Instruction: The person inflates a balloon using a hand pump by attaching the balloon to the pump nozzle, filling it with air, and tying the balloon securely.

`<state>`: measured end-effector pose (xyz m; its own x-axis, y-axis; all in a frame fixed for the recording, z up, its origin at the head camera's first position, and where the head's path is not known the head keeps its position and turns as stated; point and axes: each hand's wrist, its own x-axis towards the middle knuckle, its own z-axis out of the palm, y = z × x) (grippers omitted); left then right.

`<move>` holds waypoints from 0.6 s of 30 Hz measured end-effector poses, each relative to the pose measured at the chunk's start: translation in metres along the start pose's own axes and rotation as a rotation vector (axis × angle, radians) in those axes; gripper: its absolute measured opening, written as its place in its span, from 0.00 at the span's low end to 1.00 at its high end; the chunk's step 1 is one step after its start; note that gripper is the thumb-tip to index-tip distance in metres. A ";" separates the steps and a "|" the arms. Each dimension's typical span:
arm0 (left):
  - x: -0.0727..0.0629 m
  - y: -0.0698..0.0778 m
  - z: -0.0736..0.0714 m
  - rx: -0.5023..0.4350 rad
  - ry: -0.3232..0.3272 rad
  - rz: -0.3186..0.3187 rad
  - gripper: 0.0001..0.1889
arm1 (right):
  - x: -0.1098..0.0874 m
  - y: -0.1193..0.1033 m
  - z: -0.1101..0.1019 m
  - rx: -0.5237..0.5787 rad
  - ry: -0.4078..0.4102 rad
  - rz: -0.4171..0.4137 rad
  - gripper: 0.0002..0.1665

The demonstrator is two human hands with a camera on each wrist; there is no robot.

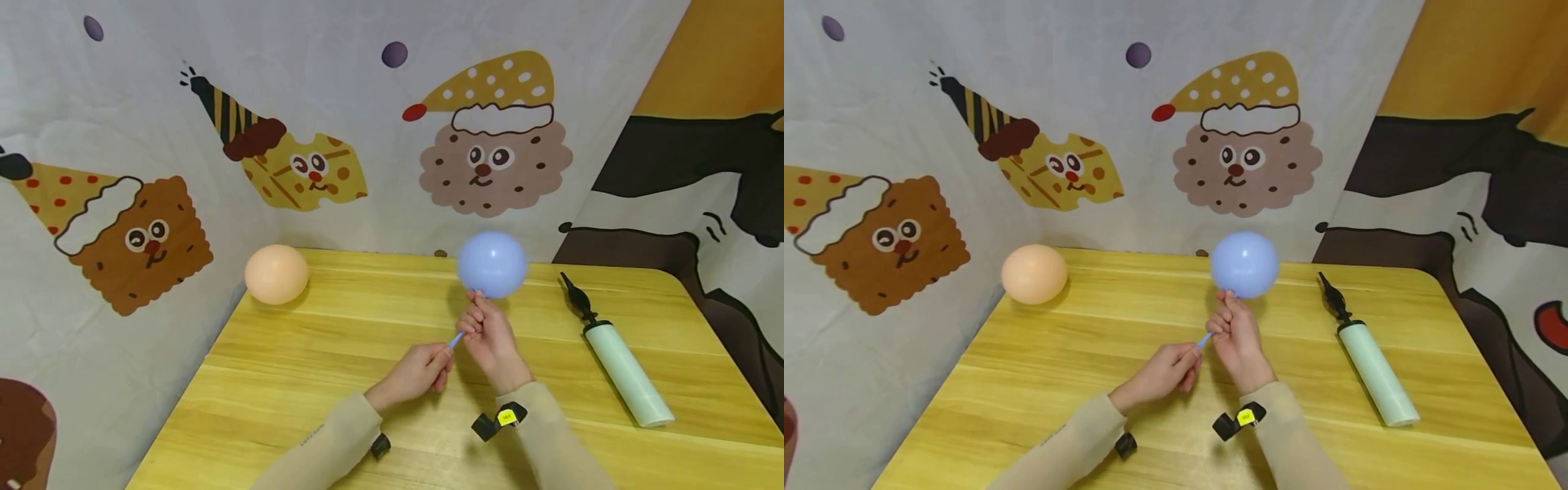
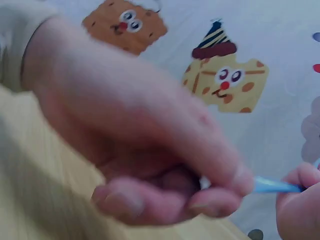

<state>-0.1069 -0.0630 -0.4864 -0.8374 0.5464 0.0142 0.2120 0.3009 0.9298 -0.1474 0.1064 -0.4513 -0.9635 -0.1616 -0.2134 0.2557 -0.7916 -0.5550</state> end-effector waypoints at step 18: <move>-0.002 -0.002 -0.028 0.065 0.223 0.066 0.10 | -0.006 0.001 -0.008 -1.068 -0.069 -0.069 0.20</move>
<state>-0.1198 -0.0867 -0.4784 -0.9095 0.3829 0.1617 0.2961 0.3240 0.8985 -0.1406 0.1115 -0.4565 -0.9725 -0.1951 -0.1272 0.1051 0.1199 -0.9872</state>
